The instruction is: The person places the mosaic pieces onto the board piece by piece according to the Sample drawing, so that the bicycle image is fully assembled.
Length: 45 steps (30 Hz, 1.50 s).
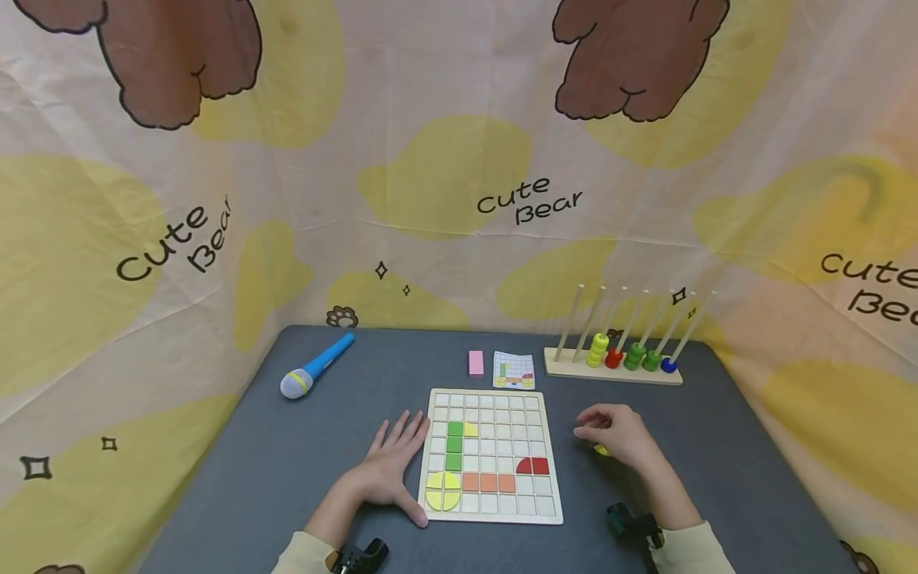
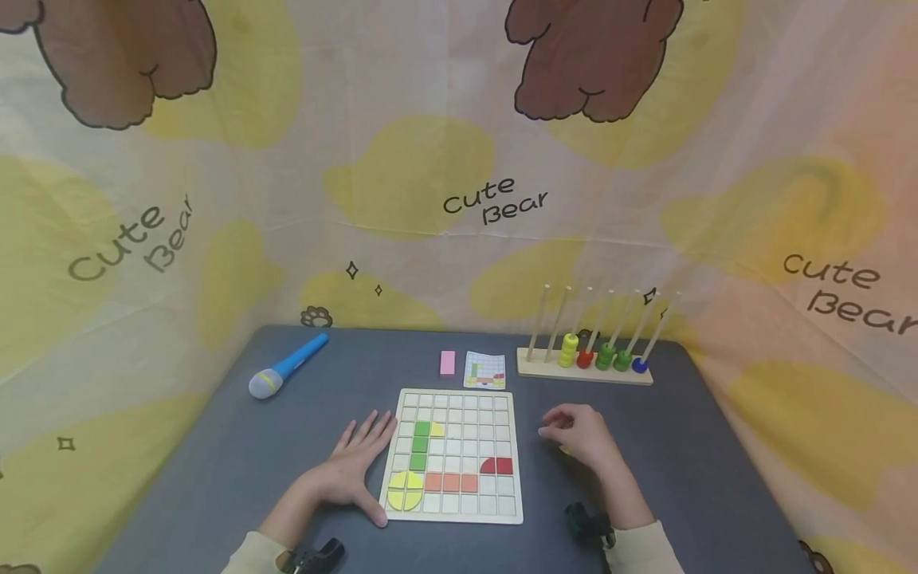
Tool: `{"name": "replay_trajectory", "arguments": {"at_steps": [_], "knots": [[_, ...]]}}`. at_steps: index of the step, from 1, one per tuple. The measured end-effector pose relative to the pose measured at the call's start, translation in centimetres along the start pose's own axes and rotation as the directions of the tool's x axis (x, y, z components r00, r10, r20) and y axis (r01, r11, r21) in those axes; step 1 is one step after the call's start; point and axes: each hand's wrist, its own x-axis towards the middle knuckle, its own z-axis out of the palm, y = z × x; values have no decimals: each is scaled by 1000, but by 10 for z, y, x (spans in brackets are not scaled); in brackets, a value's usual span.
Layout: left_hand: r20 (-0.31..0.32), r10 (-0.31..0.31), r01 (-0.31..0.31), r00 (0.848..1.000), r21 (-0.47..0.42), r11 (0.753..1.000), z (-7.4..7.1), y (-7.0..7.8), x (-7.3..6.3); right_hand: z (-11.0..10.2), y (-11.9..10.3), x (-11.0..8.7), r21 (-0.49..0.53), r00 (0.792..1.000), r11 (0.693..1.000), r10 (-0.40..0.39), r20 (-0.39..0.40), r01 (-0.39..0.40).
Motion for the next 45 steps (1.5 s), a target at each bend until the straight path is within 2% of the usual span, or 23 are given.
{"name": "replay_trajectory", "arguments": {"at_steps": [11,21,25,28,36,41,45], "knots": [[-7,-8,8,1000,28,1000,0,0,-1,-16,20,3,-22,999,999,36,-11,-36],[-15,-3,4,1000,10,1000,-1,2,-2,-10,30,4,-161,985,972,166,-42,-171],[-10,-3,3,1000,13,1000,-1,3,-2,-7,27,3,-174,983,967,179,-41,-184],[-5,-3,3,1000,13,1000,-3,4,-3,-5,25,5,-167,986,972,165,-35,-169],[-4,-12,12,1000,22,1000,-1,1,-2,-2,22,8,-78,996,994,68,-53,-72],[-6,-13,14,1000,29,999,1,0,-1,-3,15,9,-30,997,999,16,-76,-19],[-5,-13,14,1000,28,1000,0,0,-2,-6,6,6,7,998,1000,-12,-55,12]]}}
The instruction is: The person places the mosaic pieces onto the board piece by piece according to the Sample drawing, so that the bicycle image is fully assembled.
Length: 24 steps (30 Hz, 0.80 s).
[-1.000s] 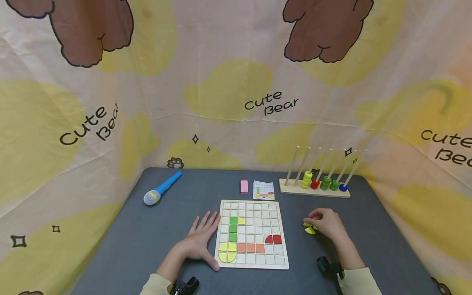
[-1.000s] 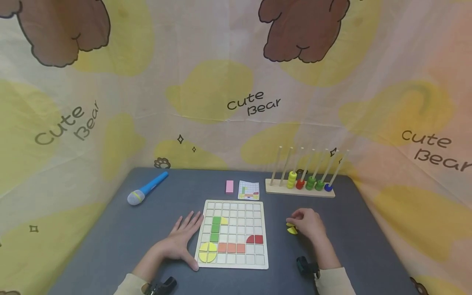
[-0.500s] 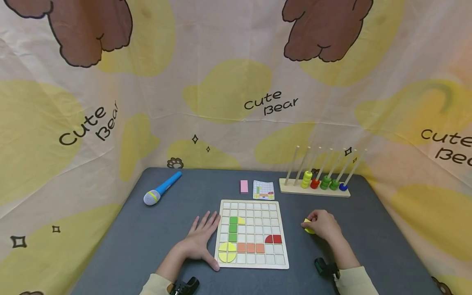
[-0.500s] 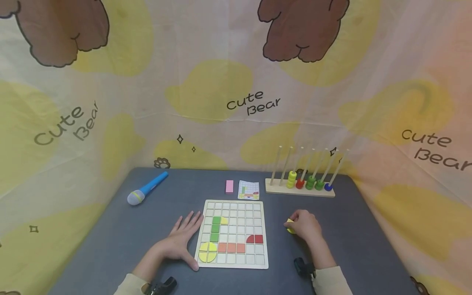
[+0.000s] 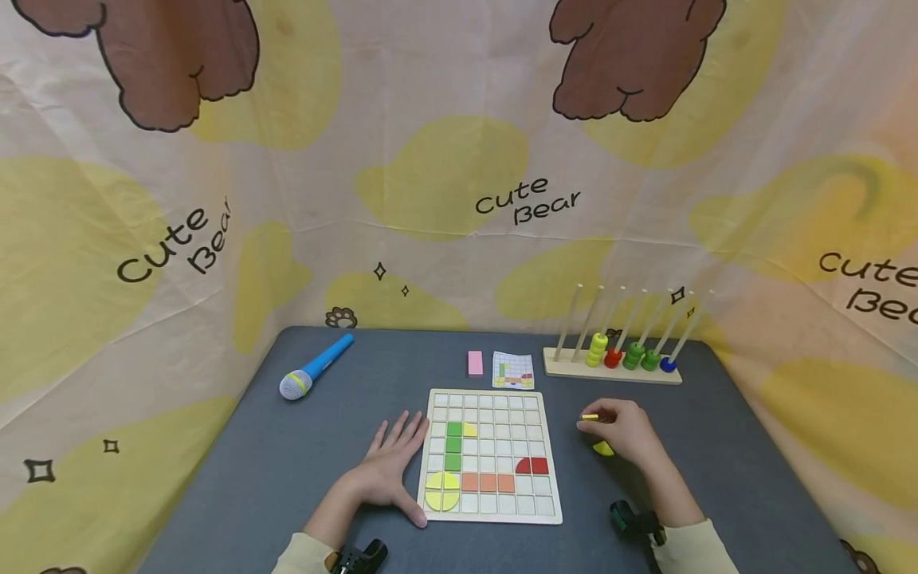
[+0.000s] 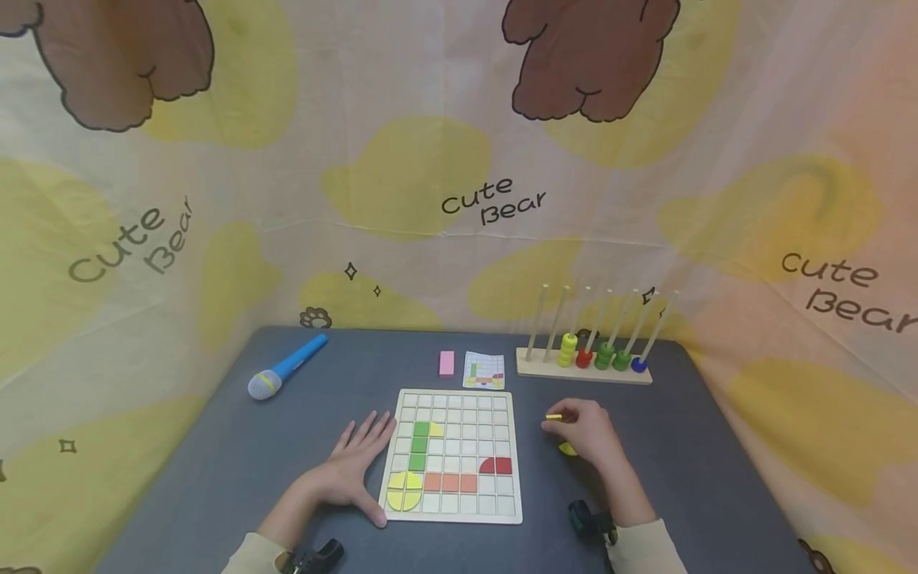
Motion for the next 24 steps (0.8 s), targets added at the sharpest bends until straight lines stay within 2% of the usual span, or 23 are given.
{"name": "replay_trajectory", "arguments": {"at_steps": [11,19,24], "knots": [[5,-2,2,1000,8,1000,0,0,0,5,-25,-13,0,997,1000,-19,71,19],[4,3,-3,1000,-3,1000,0,0,1,17,-35,-17,64,991,994,-97,91,92],[3,17,-17,1000,-29,999,0,1,1,21,-38,-18,69,976,982,-184,114,177]]}}
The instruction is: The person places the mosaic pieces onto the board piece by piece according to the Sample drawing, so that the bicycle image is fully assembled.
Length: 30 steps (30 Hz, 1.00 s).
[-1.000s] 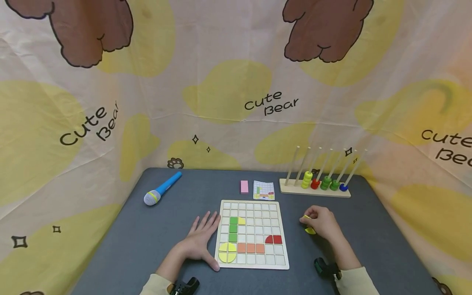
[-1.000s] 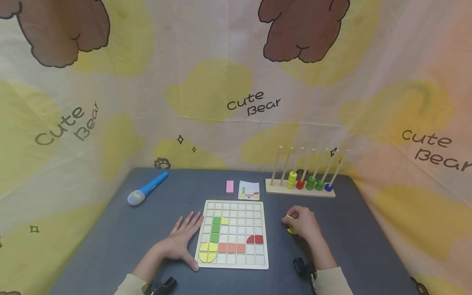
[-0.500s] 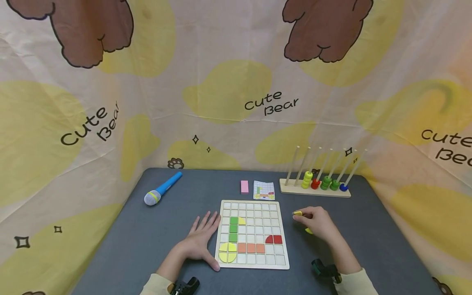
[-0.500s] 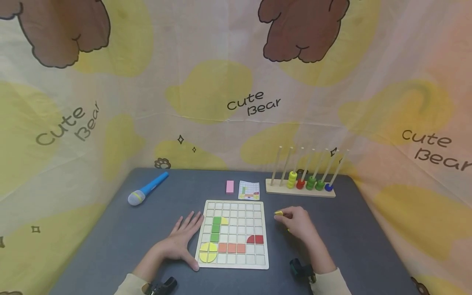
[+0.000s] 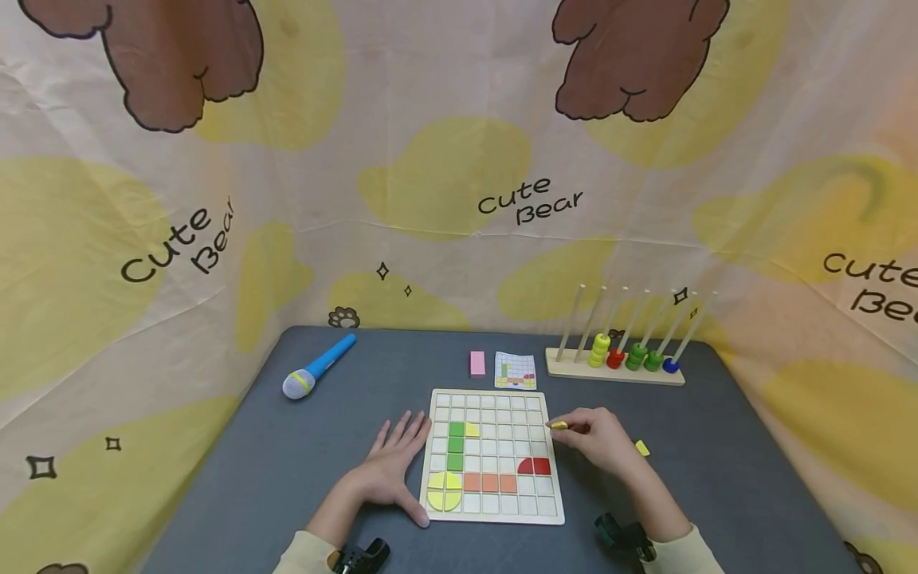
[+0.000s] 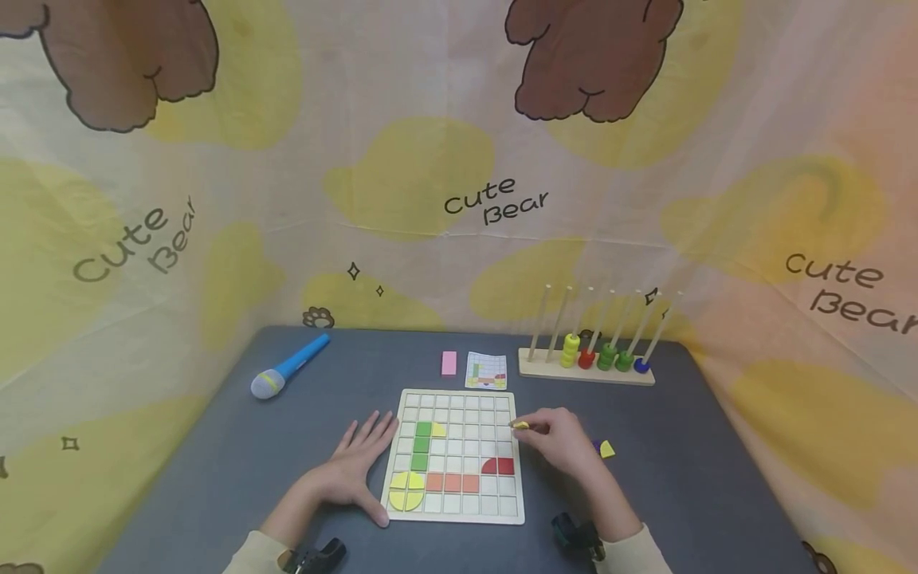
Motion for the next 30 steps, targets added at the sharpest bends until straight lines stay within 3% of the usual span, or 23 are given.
{"name": "replay_trajectory", "arguments": {"at_steps": [4,9,18,30], "knots": [[-5,12,-12,1000,-16,1000,1,-1,1,2,-2,1,-22,999,999,-40,8,40],[-6,21,-21,1000,-15,1000,0,0,1,6,-5,0,-23,999,999,-32,29,32],[5,-19,19,1000,3,1000,1,-1,1,17,-10,1,56,989,997,-66,133,59],[-1,-21,21,1000,8,1000,-1,1,0,27,-17,-4,134,994,991,-1,107,-14]]}}
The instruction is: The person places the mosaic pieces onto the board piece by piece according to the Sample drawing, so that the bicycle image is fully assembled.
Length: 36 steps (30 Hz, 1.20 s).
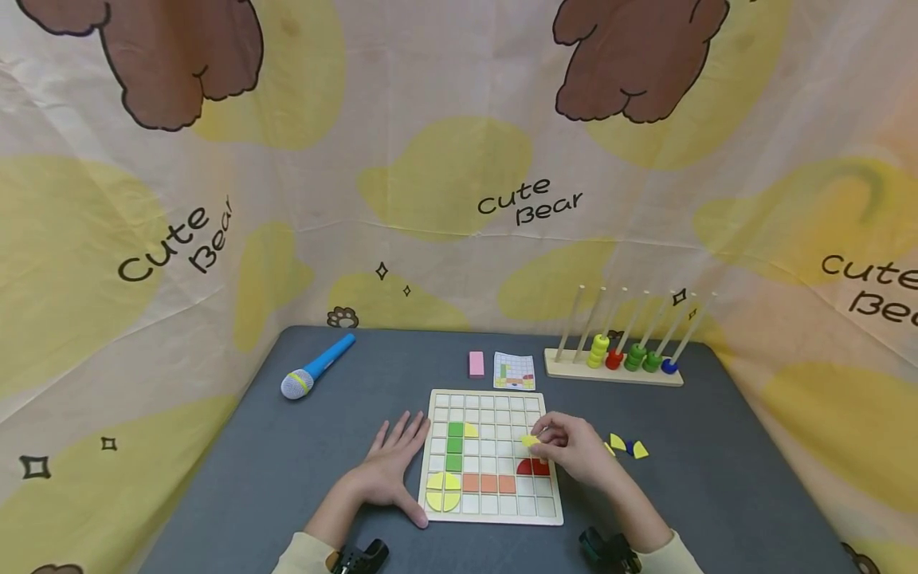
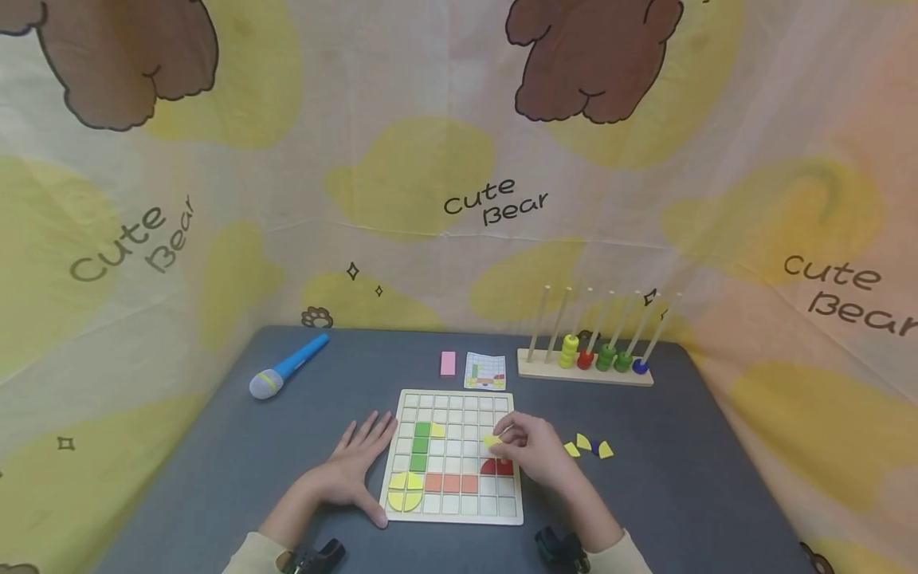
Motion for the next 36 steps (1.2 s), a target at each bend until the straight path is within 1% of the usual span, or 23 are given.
{"name": "replay_trajectory", "arguments": {"at_steps": [3,7,10,13,17,23,28,33,36], "knots": [[-1,3,-3,1000,-2,1000,0,0,-1,1,2,-2,-31,998,998,-49,38,50],[-2,2,-2,1000,3,1000,-1,0,-1,2,7,-3,-52,987,993,-95,129,102],[-5,5,-5,1000,2,1000,-1,0,-2,5,9,-4,-41,980,995,-82,181,91],[-6,8,-8,1000,1,1000,-1,0,-2,8,11,-5,-47,976,996,-64,208,75],[-7,10,-10,1000,2,1000,-1,1,-2,14,13,-6,-73,974,994,-67,215,85],[-6,8,-8,1000,3,1000,-1,0,-3,20,14,-7,-130,977,986,-79,198,106],[-9,10,-10,1000,8,1000,-2,2,-3,20,13,-8,-167,977,979,-86,197,120],[-7,12,-12,1000,7,1000,-1,1,-2,20,13,-6,-205,979,969,-105,177,141],[-8,14,-14,1000,15,1000,0,1,-1,21,15,-5,-208,978,968,-98,186,137]]}}
